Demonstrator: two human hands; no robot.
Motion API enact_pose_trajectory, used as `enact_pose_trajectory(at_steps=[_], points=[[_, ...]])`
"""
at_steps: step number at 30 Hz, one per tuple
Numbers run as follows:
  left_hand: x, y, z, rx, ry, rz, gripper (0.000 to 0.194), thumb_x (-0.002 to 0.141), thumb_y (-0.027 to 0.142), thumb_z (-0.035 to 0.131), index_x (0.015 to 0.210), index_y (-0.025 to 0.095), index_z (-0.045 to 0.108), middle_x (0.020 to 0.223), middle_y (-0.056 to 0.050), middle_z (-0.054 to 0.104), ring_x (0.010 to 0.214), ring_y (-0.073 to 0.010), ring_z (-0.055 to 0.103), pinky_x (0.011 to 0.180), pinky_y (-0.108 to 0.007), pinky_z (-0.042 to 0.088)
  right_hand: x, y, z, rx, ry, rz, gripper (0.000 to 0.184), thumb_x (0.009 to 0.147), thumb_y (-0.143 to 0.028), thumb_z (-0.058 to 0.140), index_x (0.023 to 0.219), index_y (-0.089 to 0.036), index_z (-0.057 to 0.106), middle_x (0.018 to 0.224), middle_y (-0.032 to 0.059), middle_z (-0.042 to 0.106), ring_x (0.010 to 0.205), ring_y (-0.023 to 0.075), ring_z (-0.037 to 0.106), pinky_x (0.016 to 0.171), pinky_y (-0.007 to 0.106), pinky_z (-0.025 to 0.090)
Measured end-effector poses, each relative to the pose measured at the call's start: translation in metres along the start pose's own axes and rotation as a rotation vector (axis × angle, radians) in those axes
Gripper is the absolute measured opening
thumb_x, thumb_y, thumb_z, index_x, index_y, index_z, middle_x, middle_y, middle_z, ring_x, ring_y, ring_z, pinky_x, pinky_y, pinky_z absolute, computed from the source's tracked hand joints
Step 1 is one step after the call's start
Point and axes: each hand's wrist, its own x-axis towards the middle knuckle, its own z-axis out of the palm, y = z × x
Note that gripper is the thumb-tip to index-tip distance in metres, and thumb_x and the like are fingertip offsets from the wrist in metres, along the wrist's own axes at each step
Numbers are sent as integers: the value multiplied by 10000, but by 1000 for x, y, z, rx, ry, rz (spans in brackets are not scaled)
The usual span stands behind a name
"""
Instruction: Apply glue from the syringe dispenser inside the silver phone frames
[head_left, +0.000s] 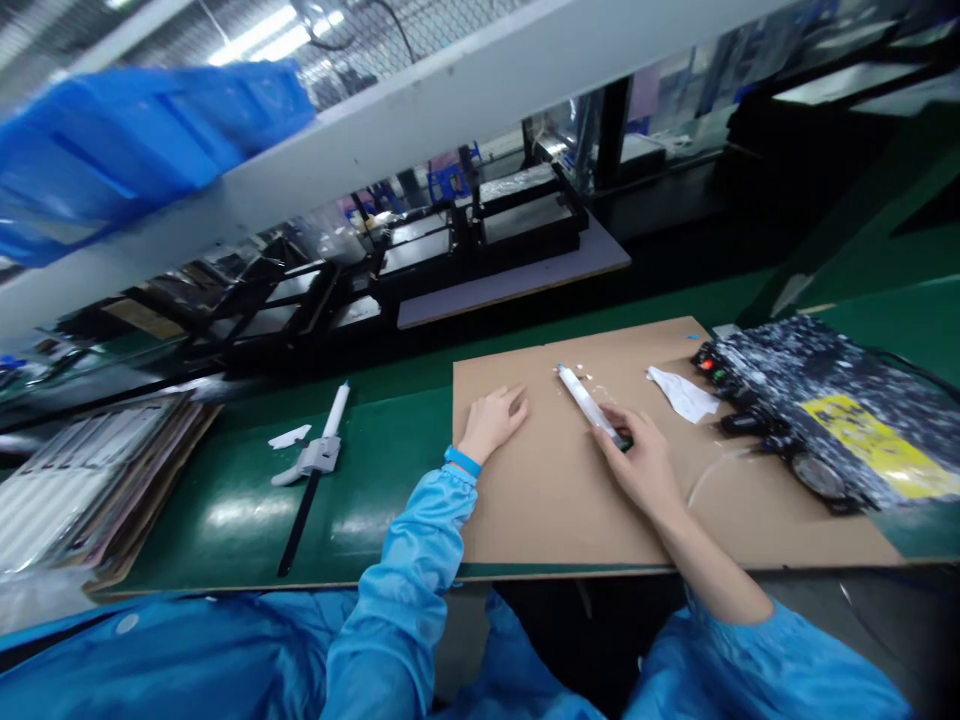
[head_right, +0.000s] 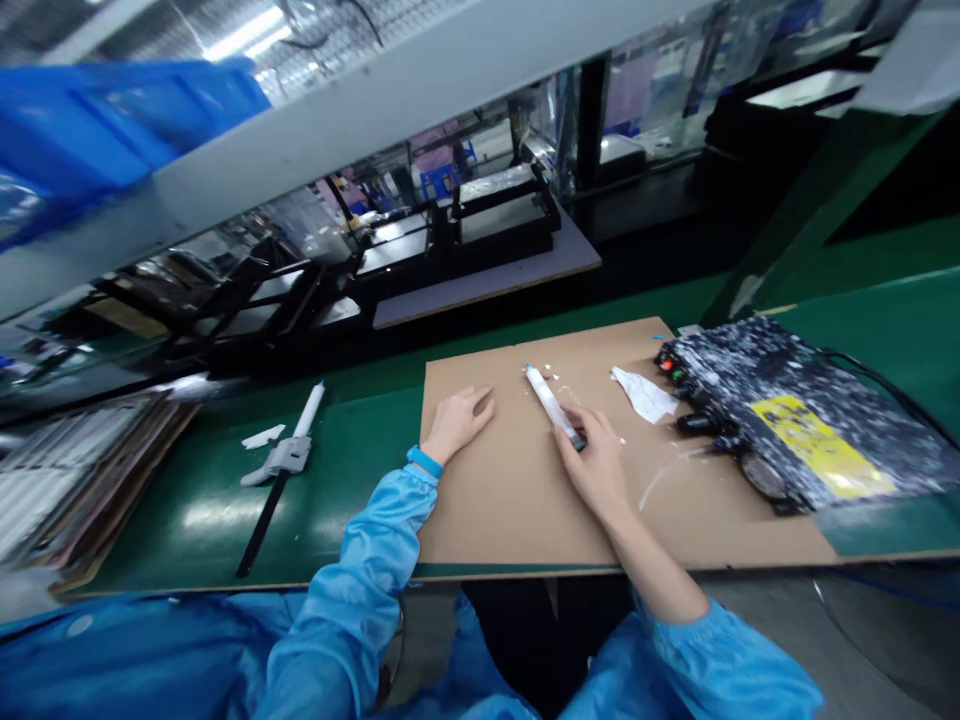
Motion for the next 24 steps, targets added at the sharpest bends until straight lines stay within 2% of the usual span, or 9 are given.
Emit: enact_pose_trajectory(at_steps=[4,9,17,24], points=[[0,2,0,-1,7,8,464,1167,404,595,1593,253,701,1508,-103,759,1324,-297,768,1099,-379,629,1,9,0,-9,12,3,486,1022,-648,691,1265,-237,779,1167,139,798,1056,347,769,930,527,644],[0,3,1,8,40,5,453,1143,406,607,1561,266,714,1424,-98,792,1242,-289,801,1051,-371,655,6,17,0,-24,0,26,557,983,-719,690,1259,-245,785,1150,136,812,1004,357,780,920,558,644],[-1,4,1,-1,43,13,440,1135,349,607,1546,238,719,1428,-82,793,1247,-306,799,1046,-400,658,5,14,0,-24,-1,44,568,980,-717,699,1273,-238,788,1195,149,813,1032,360,785,929,562,643],[-2,3,1,-30,63,17,429,1135,310,594,1535,246,733,1392,-99,796,1224,-285,800,1027,-361,644,4,12,-1,-36,10,11,489,1011,-655,712,1255,-238,787,1190,145,802,1036,335,782,926,533,668]])
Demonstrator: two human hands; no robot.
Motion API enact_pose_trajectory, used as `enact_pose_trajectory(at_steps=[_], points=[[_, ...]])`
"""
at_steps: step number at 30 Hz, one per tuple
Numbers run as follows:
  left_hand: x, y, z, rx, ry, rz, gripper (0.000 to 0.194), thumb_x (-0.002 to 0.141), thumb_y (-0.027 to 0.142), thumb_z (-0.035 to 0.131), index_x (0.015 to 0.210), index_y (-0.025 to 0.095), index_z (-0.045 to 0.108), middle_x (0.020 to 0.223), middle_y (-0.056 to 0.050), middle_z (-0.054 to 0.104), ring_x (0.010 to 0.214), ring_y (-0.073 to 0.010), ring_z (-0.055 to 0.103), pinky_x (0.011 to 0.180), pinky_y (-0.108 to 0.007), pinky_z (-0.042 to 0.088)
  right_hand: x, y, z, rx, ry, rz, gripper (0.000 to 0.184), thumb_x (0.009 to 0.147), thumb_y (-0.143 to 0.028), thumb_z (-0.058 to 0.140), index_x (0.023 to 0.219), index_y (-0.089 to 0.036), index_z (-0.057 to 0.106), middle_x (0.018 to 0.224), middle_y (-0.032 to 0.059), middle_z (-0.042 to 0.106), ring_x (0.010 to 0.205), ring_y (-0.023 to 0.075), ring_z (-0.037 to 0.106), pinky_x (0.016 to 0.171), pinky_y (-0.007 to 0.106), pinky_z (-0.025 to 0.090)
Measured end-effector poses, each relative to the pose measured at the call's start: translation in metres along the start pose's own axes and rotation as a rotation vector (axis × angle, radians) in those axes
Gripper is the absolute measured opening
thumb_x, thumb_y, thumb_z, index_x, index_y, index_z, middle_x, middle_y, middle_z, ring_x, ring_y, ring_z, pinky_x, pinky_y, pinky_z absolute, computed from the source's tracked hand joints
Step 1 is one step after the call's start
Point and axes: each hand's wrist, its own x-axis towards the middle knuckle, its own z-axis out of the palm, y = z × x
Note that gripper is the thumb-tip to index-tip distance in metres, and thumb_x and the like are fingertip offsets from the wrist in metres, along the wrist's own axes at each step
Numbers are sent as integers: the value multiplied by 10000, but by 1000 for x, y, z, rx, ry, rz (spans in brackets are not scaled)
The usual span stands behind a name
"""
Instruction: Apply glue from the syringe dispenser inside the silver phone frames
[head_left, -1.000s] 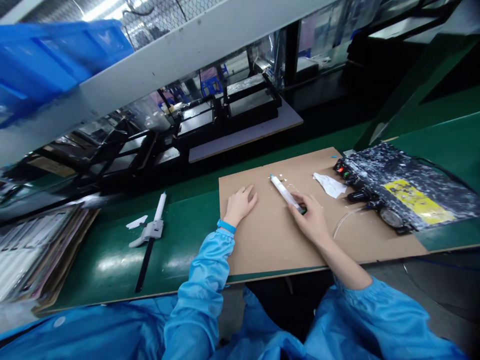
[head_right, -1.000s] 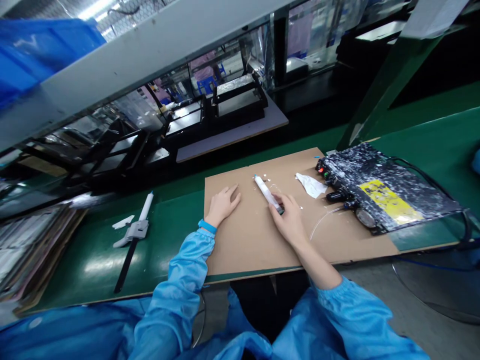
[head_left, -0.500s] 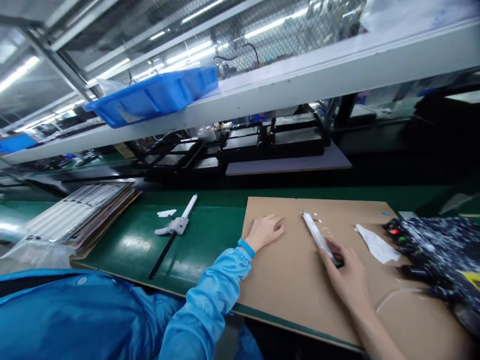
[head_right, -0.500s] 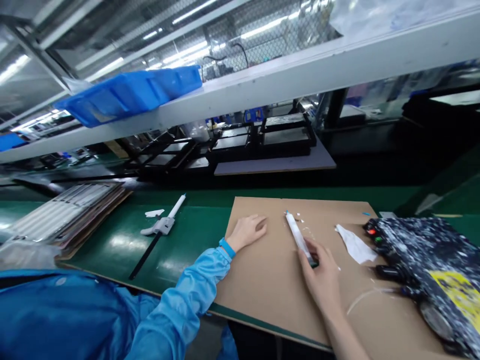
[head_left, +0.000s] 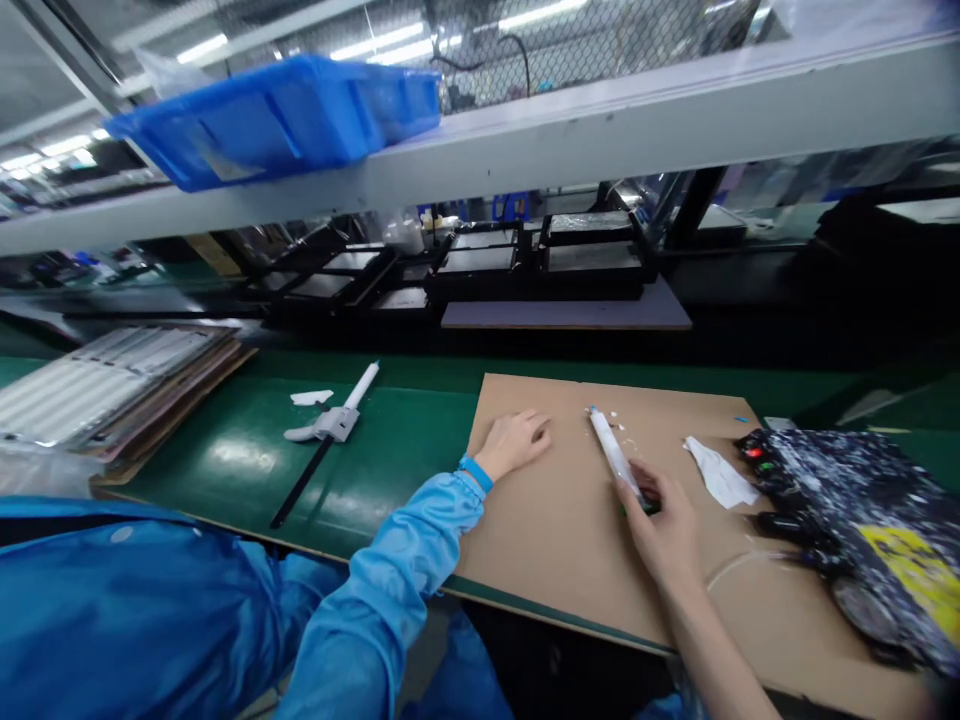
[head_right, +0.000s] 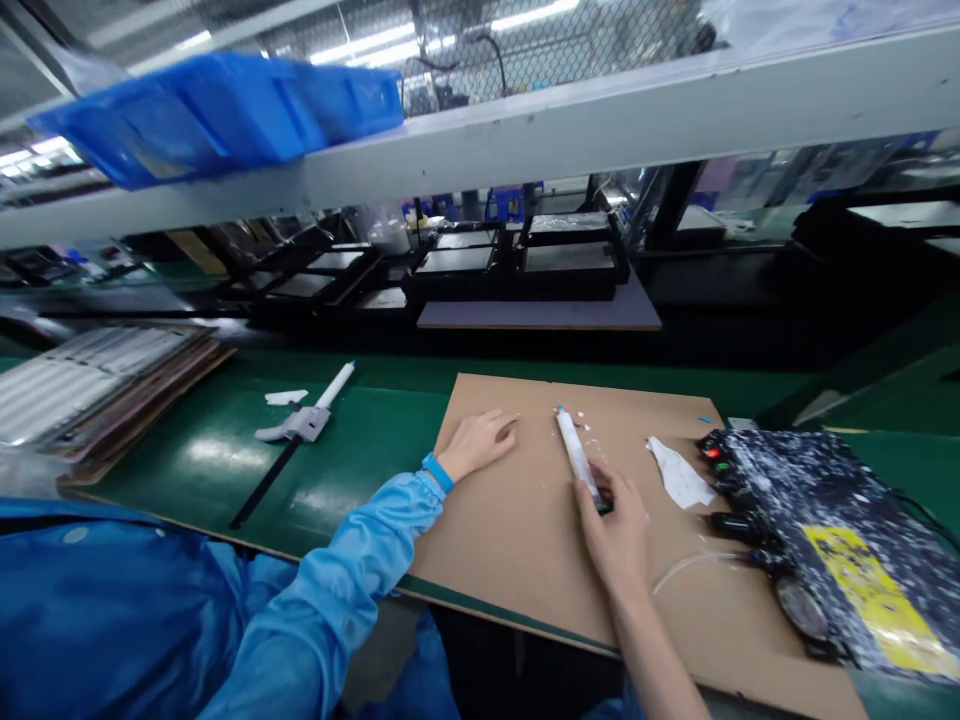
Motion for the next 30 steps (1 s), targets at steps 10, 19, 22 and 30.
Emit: enact_pose_trajectory(at_steps=[10,19,22,30], points=[[1,-5,9,-63,48,3,402,1101,303,637,1472,224,770,1383,-134,749,1156,-318,782,999,-381,594,-1,-10,-5,3,-42,36,485,1006,-602,729,1280,-203,760,1211,166,785,1073,335,770,965,545,655],[4,-9,11,-107,56,23,333,1076,270,650,1355,241,829,1275,-121,734,1084,-297,774,957,-371,583,-4,-12,-9,-38,-67,38,460,1043,-577,719,1308,-202,751,1267,172,791,1132,330,772,984,519,650],[3,-8,11,-82,66,-6,333,1087,294,632,1349,238,830,1290,-120,737,1088,-290,775,941,-369,587,-5,-9,-8,-32,-67,56,477,1040,-586,722,1318,-199,751,1278,169,795,1142,326,771,988,514,646],[2,-13,8,28,9,60,440,1127,336,572,1520,271,759,1422,-111,734,1164,-292,784,1029,-394,583,-4,-12,-3,54,-15,87,541,968,-624,777,1281,-183,781,1222,161,800,1097,320,768,962,501,637]])
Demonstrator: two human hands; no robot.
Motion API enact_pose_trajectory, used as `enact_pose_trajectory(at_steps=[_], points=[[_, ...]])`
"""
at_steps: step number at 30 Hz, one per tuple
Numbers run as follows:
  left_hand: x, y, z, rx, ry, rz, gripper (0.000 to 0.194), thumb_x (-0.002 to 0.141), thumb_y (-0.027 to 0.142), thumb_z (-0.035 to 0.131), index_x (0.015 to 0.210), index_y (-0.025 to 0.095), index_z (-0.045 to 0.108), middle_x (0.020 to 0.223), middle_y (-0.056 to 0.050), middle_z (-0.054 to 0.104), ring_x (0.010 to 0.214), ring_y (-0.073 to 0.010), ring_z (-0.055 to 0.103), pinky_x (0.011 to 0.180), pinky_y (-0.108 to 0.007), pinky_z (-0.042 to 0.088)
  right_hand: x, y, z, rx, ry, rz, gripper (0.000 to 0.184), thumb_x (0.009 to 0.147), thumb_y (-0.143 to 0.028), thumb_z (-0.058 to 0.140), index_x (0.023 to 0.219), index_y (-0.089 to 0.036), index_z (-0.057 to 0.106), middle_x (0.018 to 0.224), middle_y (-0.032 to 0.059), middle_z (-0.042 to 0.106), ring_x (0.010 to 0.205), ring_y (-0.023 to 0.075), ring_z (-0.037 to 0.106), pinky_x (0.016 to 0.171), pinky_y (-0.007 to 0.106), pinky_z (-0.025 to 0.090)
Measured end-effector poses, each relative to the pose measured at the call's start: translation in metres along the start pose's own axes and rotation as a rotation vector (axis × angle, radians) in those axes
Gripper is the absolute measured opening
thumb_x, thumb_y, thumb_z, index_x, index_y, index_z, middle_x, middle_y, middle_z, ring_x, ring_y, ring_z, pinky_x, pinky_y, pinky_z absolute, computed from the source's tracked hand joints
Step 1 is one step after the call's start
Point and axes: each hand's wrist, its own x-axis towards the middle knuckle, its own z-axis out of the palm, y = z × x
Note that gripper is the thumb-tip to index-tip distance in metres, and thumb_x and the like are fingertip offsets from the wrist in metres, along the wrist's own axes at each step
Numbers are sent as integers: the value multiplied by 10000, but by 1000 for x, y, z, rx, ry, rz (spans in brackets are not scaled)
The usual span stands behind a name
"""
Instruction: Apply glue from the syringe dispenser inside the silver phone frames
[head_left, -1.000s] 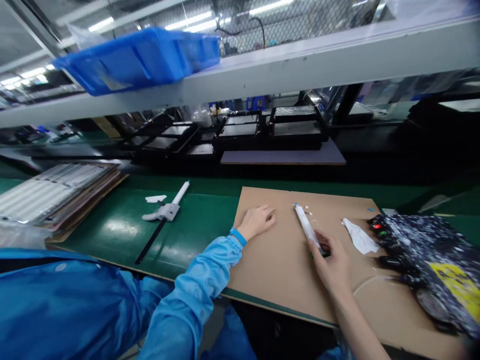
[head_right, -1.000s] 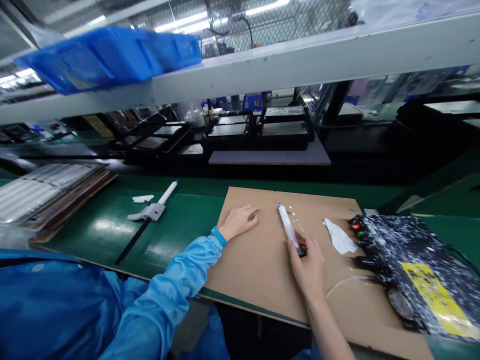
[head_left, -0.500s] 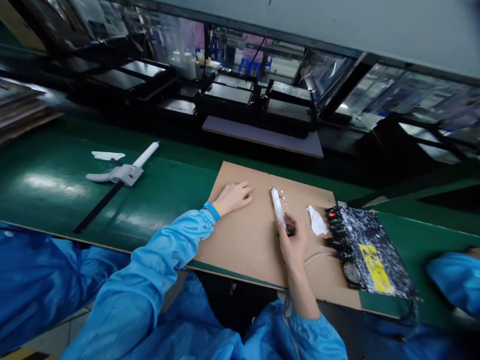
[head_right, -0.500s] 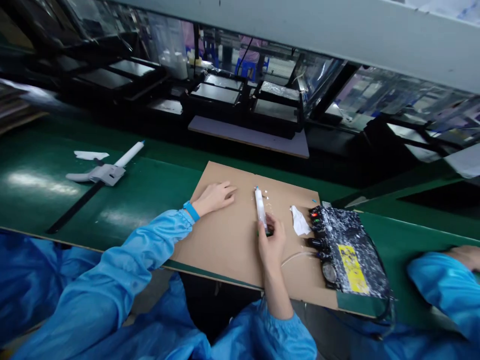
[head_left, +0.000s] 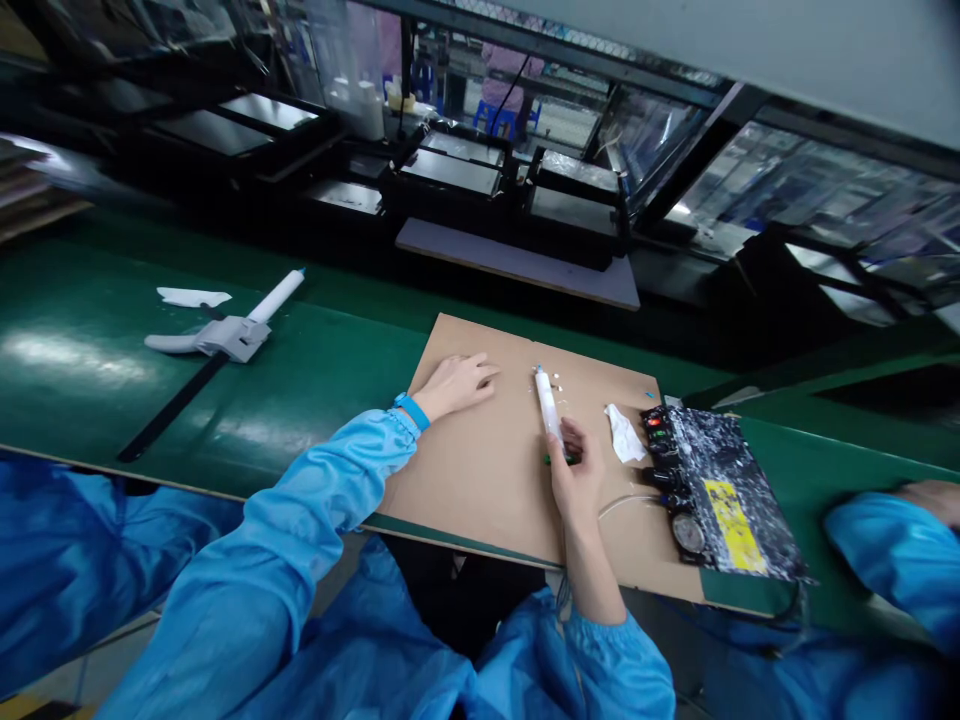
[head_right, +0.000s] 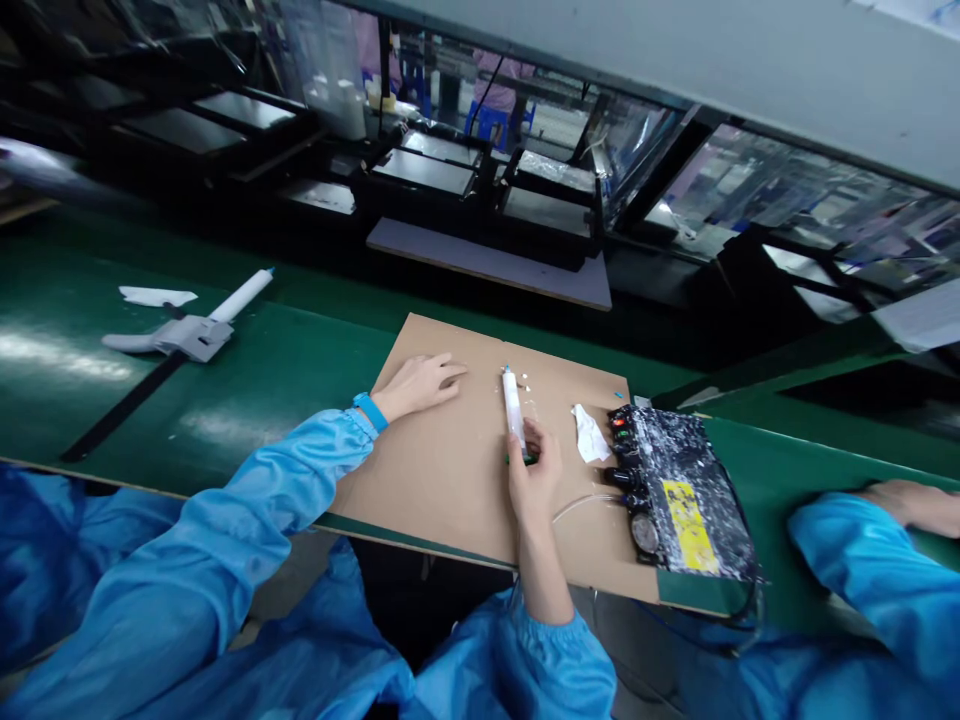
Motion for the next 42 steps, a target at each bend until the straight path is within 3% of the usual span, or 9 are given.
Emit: enact_pose_trajectory(at_steps=[6,14,22,27,32,42], points=[[1,1,3,31,39,-18,421,1123,368,590,1471,230,782,1379,-117,753,1148,-312,789,1008,-415,582,0,-1,-1,2,-1,16,561,969,-639,772,1296,-183,784,1218,157,794,1055,303,766,938,489,653],[1,-3,-1,27,40,25,389,1126,320,563,1402,256,829,1269,-107,758,1079,-276,781,937,-381,565,1,1,0,6,2,2,539,967,-612,783,1294,-183,781,1215,156,793,1089,308,767,958,489,645],[1,-4,-7,61,4,47,424,1122,301,553,1463,240,797,1348,-113,755,1104,-281,782,947,-386,565,0,0,-1,4,-6,13,555,966,-626,779,1304,-185,780,1215,157,790,1065,314,767,970,528,648],[0,-3,-7,75,-22,53,447,1134,328,542,1520,236,748,1389,-115,744,1175,-293,777,1001,-393,563,0,-1,-1,2,-2,20,562,966,-648,767,1282,-183,790,1205,163,796,1030,310,764,885,489,664],[1,-3,-7,50,-26,43,450,1127,302,542,1521,241,750,1399,-108,746,1175,-288,777,1005,-392,563,0,1,-2,1,-6,13,572,962,-654,780,1301,-192,776,1206,151,788,1049,316,763,958,536,652],[0,-7,-7,54,-41,44,484,1127,302,535,1566,252,734,1419,-107,741,1191,-293,776,1036,-392,566,1,0,-1,-4,-15,8,556,973,-644,769,1302,-196,767,1220,150,787,1076,306,757,959,504,649]])
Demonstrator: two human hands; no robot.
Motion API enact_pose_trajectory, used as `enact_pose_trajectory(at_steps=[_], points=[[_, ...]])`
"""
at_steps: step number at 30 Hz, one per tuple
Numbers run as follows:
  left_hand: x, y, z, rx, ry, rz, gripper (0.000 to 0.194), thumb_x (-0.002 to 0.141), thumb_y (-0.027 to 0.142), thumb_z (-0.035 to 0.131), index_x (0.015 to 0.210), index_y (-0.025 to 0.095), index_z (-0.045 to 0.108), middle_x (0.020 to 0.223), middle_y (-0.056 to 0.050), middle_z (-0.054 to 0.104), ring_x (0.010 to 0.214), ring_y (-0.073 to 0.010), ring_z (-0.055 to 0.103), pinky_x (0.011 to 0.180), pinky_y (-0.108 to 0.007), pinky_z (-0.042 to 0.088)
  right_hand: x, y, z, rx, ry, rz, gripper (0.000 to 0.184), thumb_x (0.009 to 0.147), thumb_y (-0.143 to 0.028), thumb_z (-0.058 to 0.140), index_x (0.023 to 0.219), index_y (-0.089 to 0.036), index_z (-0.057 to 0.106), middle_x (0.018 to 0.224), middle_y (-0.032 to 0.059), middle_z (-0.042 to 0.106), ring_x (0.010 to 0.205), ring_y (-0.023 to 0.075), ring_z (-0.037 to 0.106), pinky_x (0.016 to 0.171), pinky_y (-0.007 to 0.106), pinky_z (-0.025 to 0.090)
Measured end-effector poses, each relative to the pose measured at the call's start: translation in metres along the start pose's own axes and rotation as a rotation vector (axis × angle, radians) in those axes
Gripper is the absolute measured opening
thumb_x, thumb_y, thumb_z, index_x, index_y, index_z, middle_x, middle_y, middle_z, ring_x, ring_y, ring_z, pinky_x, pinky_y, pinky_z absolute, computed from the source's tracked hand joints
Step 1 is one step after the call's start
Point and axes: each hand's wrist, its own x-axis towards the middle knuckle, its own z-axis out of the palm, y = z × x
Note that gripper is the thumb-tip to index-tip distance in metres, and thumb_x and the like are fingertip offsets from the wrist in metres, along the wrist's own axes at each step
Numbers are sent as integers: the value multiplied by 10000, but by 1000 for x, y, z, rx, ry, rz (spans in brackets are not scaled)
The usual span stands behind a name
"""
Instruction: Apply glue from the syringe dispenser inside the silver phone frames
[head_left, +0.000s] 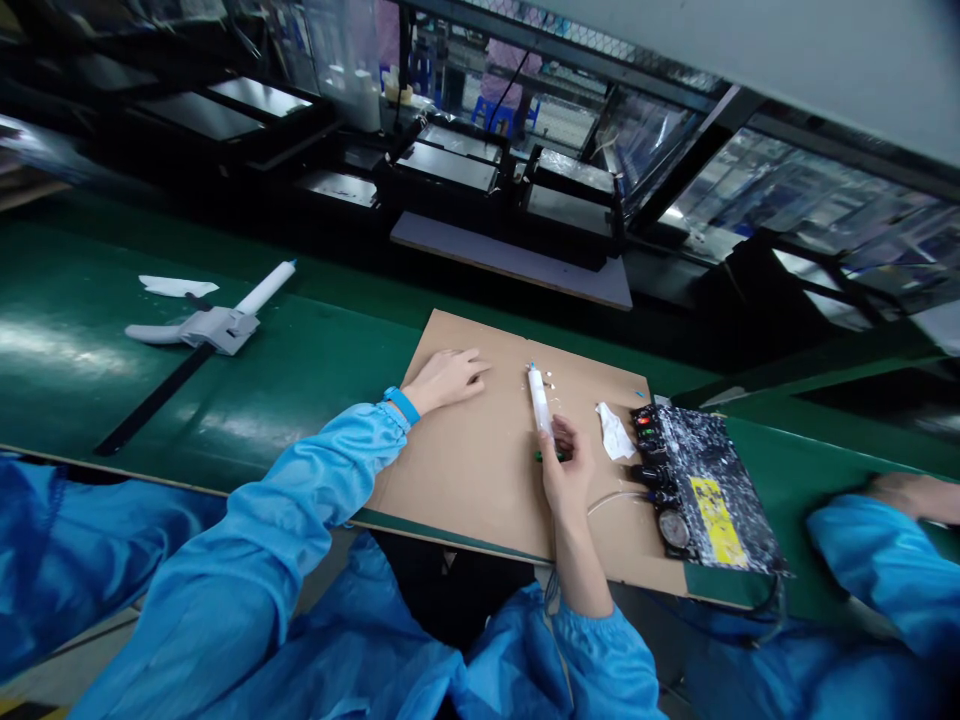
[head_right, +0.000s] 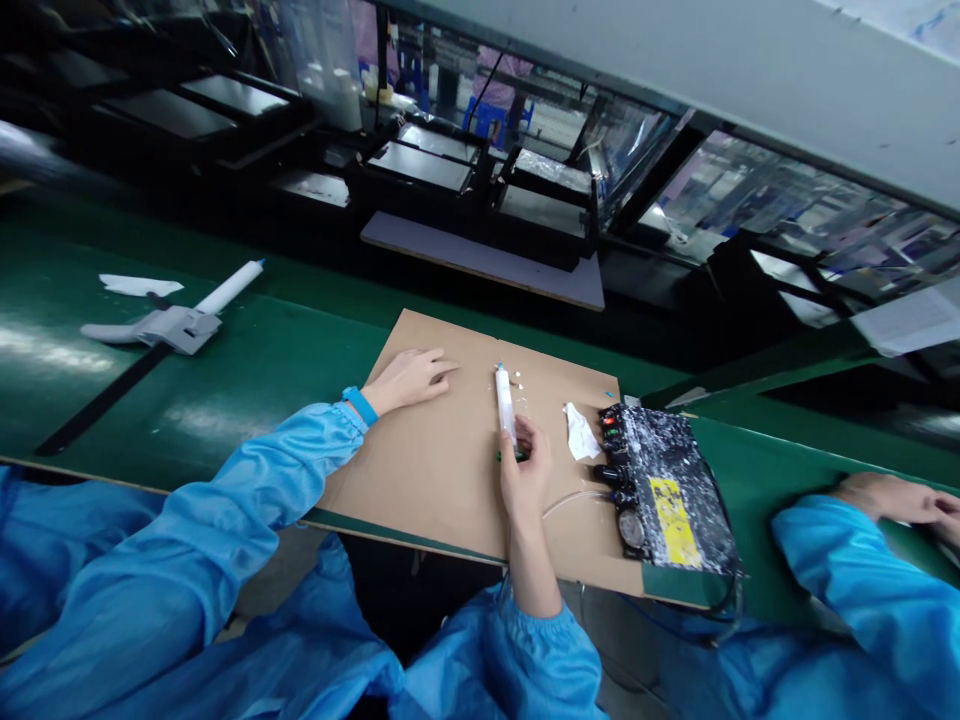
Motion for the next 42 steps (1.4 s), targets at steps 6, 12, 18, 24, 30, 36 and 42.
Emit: enact_pose_trajectory(at_steps=[6,12,18,24,30,36,42], points=[[1,1,0,-18,-2,1,517,1108,283,524,1591,241,706,1448,-122,729,1197,-290,769,1087,-406,557,0,-3,-1,15,1,12,565,963,-645,772,1302,-193,769,1225,158,783,1061,310,759,963,526,654],[0,2,-3,-40,-17,-12,523,1107,307,516,1590,249,709,1411,-117,730,1165,-285,774,1029,-386,576,-1,-4,0,16,-2,33,565,964,-638,779,1303,-186,766,1220,155,790,1085,309,761,922,482,652],[0,3,-2,-36,-12,-10,540,1116,327,519,1622,239,685,1438,-121,733,1172,-305,776,1070,-421,568,-1,-1,0,20,-5,48,601,954,-677,780,1296,-183,775,1258,170,791,1075,317,767,927,509,657],[0,3,-4,-41,-15,-6,522,1119,339,520,1600,251,702,1448,-113,733,1158,-304,787,1005,-413,586,1,4,-1,5,1,37,594,944,-676,786,1283,-189,774,1294,182,800,1122,335,773,1019,556,628],[-1,3,-2,-30,3,-9,502,1123,362,524,1573,250,714,1439,-123,729,1158,-299,787,1020,-405,576,2,6,-1,-3,-12,20,554,961,-656,777,1268,-195,775,1255,171,808,1141,342,771,1010,543,620],[-1,5,-5,-47,-11,-16,511,1122,349,547,1596,248,708,1463,-123,736,1197,-311,782,1078,-414,581,1,3,2,-6,7,-15,514,978,-612,753,1271,-190,779,1197,150,803,1074,310,768,942,483,630],[-1,5,-4,-45,-11,-44,525,1118,370,501,1584,277,724,1532,-128,714,1248,-332,774,1073,-416,611,-2,-7,2,-27,5,-48,340,1014,-461,688,1245,-231,782,1179,121,808,1062,291,761,973,462,631]])
